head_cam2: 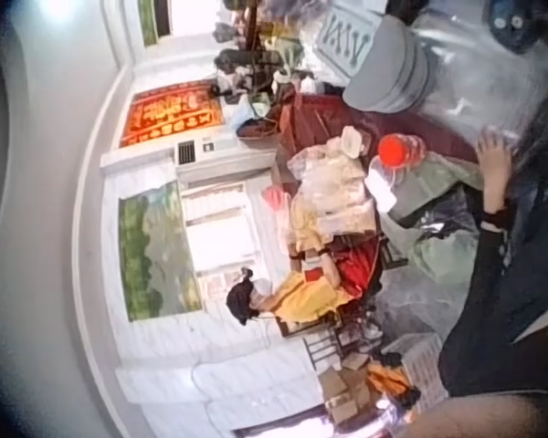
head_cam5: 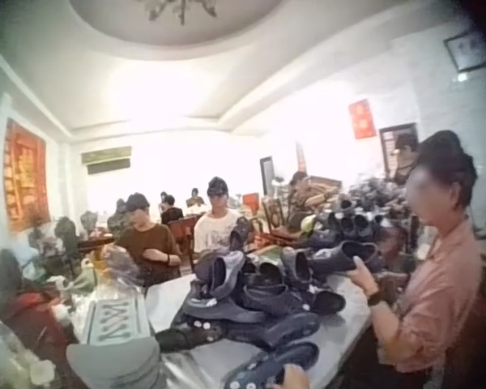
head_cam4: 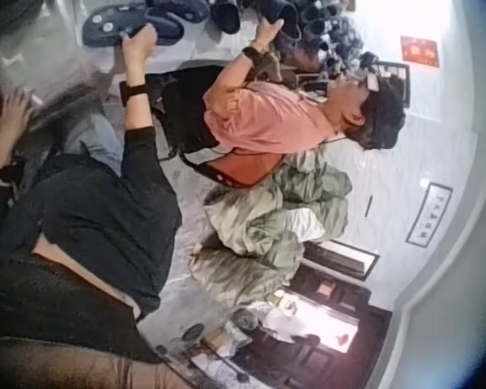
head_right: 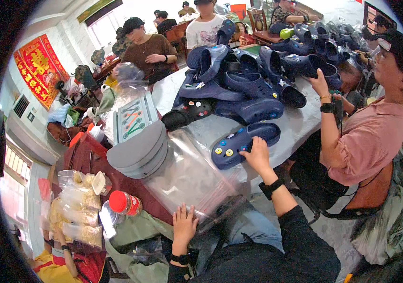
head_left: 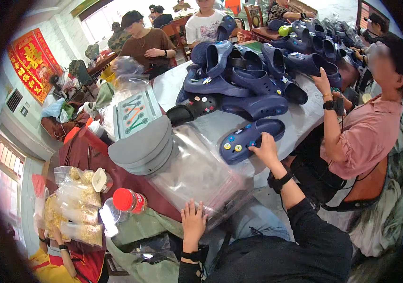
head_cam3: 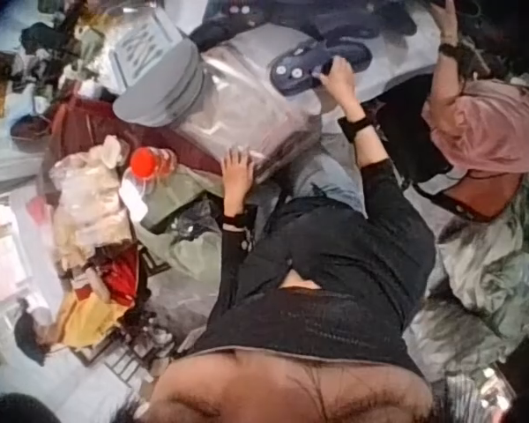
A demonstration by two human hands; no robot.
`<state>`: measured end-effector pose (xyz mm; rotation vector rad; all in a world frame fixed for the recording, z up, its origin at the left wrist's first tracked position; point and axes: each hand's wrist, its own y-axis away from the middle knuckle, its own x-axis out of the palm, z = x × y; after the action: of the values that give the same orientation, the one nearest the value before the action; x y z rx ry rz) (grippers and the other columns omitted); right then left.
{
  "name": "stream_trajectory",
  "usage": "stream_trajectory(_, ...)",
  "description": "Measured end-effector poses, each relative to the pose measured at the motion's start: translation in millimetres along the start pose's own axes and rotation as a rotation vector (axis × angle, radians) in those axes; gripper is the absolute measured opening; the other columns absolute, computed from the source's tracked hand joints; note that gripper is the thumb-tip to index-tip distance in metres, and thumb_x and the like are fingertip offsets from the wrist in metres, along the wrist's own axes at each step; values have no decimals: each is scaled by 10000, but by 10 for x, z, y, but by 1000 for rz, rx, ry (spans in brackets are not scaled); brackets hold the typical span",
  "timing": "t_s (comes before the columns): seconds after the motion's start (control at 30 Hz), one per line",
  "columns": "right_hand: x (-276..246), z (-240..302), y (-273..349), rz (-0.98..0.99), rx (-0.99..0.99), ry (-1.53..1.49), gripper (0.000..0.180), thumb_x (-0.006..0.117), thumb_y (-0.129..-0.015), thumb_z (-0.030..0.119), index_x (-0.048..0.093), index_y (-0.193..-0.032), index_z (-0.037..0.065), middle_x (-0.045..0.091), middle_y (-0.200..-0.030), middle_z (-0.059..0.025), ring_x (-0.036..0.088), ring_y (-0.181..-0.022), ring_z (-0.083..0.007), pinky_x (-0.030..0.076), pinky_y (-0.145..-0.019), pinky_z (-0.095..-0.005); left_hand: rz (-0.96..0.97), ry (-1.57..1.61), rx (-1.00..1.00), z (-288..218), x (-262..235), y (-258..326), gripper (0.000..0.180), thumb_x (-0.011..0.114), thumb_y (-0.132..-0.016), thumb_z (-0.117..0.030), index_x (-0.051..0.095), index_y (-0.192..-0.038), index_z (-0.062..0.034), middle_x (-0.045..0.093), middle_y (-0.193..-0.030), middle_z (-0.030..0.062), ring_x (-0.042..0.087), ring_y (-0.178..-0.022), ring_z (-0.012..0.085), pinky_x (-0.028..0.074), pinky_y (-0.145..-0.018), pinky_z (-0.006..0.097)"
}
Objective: Packing blue shoes into plastic bags and placing them into a larger green bag.
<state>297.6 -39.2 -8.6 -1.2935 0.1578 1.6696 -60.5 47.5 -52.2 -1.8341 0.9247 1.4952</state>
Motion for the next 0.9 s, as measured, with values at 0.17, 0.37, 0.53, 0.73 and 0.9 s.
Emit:
stream_trajectory(0.17,23,124,215,117,-62,-25,565,763,-672,399,489,-958,-4,592,-796,-171,564,-794,-360,430,-774,-416,-17,10,-7,-9,33,6,537,596,-862,-271,441,-1358,-134,323,-1436,198,317,-1306,399,255,-1064,515)
stream_trajectory(0.37,164,390,295,40,201,-366,372,684,-811,271,464,-939,-1,611,-825,-264,612,-784,-418,463,-641,-466,-47,24,12,24,31,-110,548,613,-851,-259,443,-1357,-129,322,-1435,199,312,-1307,399,256,-1066,514)
stream_trajectory(0.53,371,640,260,-110,201,-651,299,626,-856,191,449,-1002,0,606,-816,-248,599,-767,-432,445,-638,-467,-76,31,15,-6,-25,-115,523,611,-849,-252,471,-1329,-100,343,-1419,205,327,-1297,394,267,-1061,510)
stream_trajectory(0.73,410,609,251,339,-37,-277,406,640,-807,218,513,-1123,-3,608,-990,-223,569,-911,-426,468,-777,-486,-50,55,-18,-43,-25,-83,523,612,-848,-257,471,-1329,-108,331,-1427,202,318,-1303,398,267,-1062,512)
stream_trajectory(0.9,516,375,258,222,-244,-194,251,624,-803,228,582,-806,-19,585,-908,-179,543,-891,-390,454,-757,-472,-110,58,-6,-20,56,-98,506,615,-844,-255,490,-1293,-56,388,-1379,188,363,-1260,384,303,-1035,495)
